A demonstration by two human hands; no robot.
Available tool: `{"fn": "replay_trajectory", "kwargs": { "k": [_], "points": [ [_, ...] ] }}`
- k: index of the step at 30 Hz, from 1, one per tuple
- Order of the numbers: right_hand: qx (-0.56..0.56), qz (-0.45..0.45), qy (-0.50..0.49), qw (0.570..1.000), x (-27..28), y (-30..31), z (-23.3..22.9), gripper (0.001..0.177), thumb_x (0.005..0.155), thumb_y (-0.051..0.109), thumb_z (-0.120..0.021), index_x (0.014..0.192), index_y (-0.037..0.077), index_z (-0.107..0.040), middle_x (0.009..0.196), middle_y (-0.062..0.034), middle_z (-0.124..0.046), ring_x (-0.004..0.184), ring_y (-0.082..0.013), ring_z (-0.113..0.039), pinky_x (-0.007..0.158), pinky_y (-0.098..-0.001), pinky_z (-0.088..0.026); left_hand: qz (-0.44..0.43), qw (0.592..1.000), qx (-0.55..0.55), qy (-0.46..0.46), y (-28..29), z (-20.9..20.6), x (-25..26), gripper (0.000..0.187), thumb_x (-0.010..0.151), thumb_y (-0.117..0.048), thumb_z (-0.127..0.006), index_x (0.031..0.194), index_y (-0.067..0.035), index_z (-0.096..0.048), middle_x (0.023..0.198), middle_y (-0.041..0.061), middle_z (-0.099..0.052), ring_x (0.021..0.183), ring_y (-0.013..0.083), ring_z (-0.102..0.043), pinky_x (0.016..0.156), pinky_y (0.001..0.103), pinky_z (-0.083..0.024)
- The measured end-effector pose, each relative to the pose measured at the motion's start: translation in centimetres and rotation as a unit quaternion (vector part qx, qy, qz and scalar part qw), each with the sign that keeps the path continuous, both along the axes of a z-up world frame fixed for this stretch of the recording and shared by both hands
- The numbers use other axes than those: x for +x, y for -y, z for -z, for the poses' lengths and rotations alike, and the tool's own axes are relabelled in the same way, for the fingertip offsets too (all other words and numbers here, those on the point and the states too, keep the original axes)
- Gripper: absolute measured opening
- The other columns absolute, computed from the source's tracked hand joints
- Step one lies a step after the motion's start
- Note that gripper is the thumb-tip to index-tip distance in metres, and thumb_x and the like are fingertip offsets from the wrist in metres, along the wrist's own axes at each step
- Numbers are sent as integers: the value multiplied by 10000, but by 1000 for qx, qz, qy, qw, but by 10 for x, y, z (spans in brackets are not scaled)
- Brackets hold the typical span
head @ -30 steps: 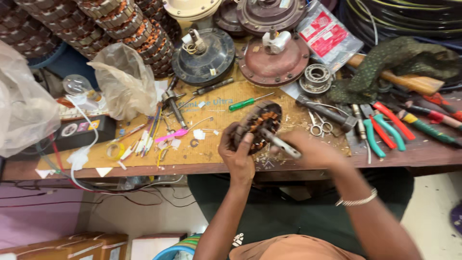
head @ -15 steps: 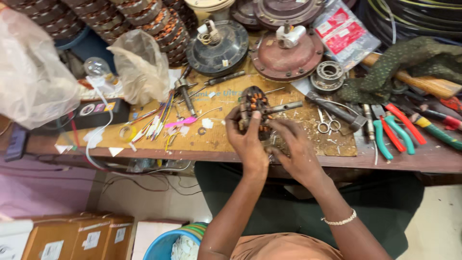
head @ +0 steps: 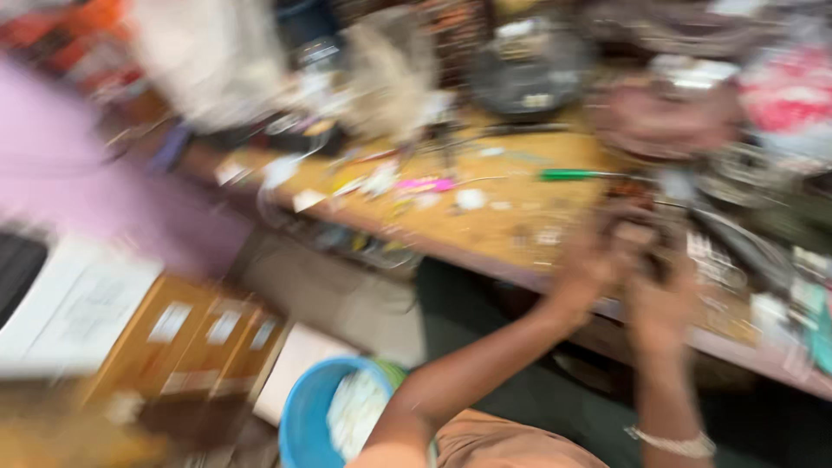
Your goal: The person works on a circular electrical component, likely a stator, by cutting small white insulating pieces with scissors and inserting them into slots between copper windings. The person repeatedly picks up pieces, cuts them, and places them into the component while seated at a cluttered workbench.
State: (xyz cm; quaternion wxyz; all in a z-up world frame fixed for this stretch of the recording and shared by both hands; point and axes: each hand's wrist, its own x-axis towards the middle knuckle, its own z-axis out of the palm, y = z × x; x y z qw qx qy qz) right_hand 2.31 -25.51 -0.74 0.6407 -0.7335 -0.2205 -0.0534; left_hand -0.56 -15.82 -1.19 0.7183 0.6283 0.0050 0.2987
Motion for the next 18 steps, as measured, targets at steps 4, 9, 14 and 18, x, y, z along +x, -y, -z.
{"fn": "replay_trajectory", "kwargs": {
  "k": [4,9,14,18],
  "points": [
    [323,-174,-201,908,-3,12,7,504,1042,1,-507,1541,46,-460,1429,-85,-544,1315,-227,-551,1166,-393,-459,104,994,45,-1,-23,32,25,398,1049,-452,-667,1245,-107,-693,1490,105,-494,1362,273,-532,1151,418,-473],
    [396,-199,-264,857,7,13,43,543,1019,265,-548,1537,150,-433,1614,-38,-479,1569,-250,-434,1310,-557,-285,221,973,41,45,-50,76,67,455,1095,-455,-658,1359,-90,-600,1369,135,-606,1272,284,-589,1109,422,-490],
    [426,-215,-197,856,34,-2,109,554,1082,447,-497,1576,208,-421,1695,14,-396,1622,-243,-345,1356,-556,-260,113,959,257,31,-70,110,117,495,1038,-501,-600,1332,-103,-615,1308,97,-679,1195,253,-646,1069,383,-553],
    [391,-253,-115,877,39,2,140,512,1139,461,-452,1596,236,-395,1709,25,-352,1638,-245,-311,1353,-494,-256,56,937,340,54,-69,127,135,484,1012,-528,-581,1267,-119,-621,1259,87,-665,1189,247,-628,1047,355,-523]
  ]
}}
